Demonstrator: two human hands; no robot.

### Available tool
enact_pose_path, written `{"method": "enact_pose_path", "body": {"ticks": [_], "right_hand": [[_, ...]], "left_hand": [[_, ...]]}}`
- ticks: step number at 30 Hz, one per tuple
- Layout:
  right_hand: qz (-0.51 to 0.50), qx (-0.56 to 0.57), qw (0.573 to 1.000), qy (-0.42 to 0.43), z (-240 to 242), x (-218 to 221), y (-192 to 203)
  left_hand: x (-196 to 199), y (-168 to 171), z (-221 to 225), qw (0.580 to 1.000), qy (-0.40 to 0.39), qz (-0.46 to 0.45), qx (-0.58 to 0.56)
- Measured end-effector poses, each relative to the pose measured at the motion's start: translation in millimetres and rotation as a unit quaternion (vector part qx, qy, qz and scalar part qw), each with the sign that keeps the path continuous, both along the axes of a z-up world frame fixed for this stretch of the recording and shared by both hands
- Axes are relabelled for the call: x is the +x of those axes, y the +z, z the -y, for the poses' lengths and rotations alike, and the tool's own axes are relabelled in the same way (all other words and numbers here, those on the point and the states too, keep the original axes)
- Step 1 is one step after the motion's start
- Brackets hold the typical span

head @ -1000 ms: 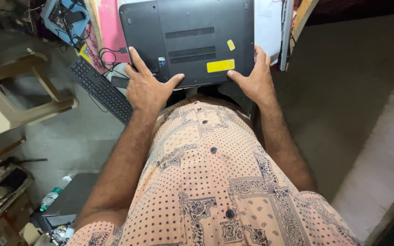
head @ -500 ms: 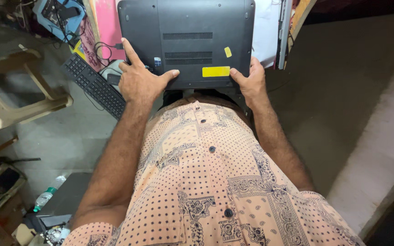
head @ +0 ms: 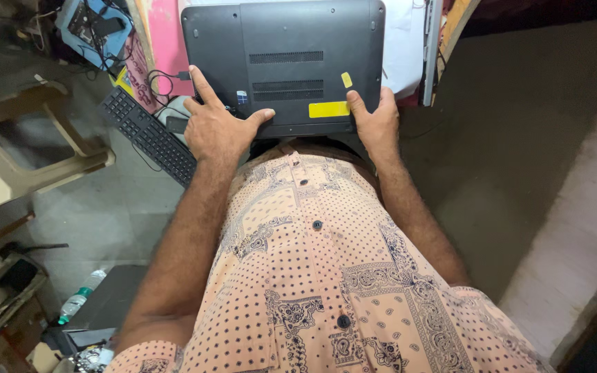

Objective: The person unscrews the back panel of a laptop using a screwdriver and then removes the panel by hand.

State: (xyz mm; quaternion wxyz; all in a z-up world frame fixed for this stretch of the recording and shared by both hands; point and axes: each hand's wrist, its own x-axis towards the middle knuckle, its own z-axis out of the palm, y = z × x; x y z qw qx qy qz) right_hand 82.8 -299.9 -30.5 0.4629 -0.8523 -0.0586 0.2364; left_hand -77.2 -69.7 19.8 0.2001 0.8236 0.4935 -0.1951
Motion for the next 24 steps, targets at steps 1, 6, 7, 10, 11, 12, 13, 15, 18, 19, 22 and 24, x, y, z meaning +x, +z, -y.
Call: {"method": "enact_pose_path", "body": {"ticks": [1,6,7,10,11,12,13,15,18,19,22,24], "right_hand": [[0.014,-0.065,0.997,0.025,-0.9,0.2,8.7],[0.135,-0.117,0.974,0.140,-2.5,8.5,50.2],[0.170,-0.149,0.962,0.152,-3.9,14.7,55.2],[0.243,-0.130,0.943,0.185,-15.2,42.9,56.3],[0.275,-0.078,0.934,0.214,-23.0,55.5,51.1],[0.276,-0.078,0.934,0.212,-31.7,66.4,44.7],[0.302,-0.039,0.918,0.256,-44.3,79.4,37.3],[0.326,0.004,0.896,0.302,-70.2,103.0,23.5],[0.351,0.027,0.849,0.393,-99.9,120.3,11.2],[0.311,-0.031,0.853,0.417,-108.9,124.0,10.6],[0.256,-0.115,0.843,0.458,-129.8,129.1,13.0],[0.245,-0.143,0.832,0.476,-138.7,132.6,17.1]], "left_hand": [[-0.1,0.5,0.5,1.000,0.008,-0.009,-0.015],[-1.4,1.5,5.0,1.000,0.011,0.000,-0.019],[1.6,1.5,4.4,1.000,0.008,-0.003,-0.012],[6.8,4.4,3.1,1.000,0.004,0.003,-0.007],[5.5,6.0,2.8,1.000,0.010,0.006,-0.010],[5.3,7.2,3.1,1.000,0.009,0.007,-0.009],[6.4,8.6,3.5,1.000,0.004,0.004,-0.005],[8.1,11.3,2.6,1.000,0.005,0.000,0.000],[9.3,13.9,1.3,1.000,0.014,-0.013,-0.017],[9.6,14.7,1.0,1.000,0.009,-0.011,-0.018],[6.4,15.1,-1.1,1.000,0.013,0.002,-0.020],[5.8,14.2,-2.1,0.999,0.022,0.017,-0.024]]}}
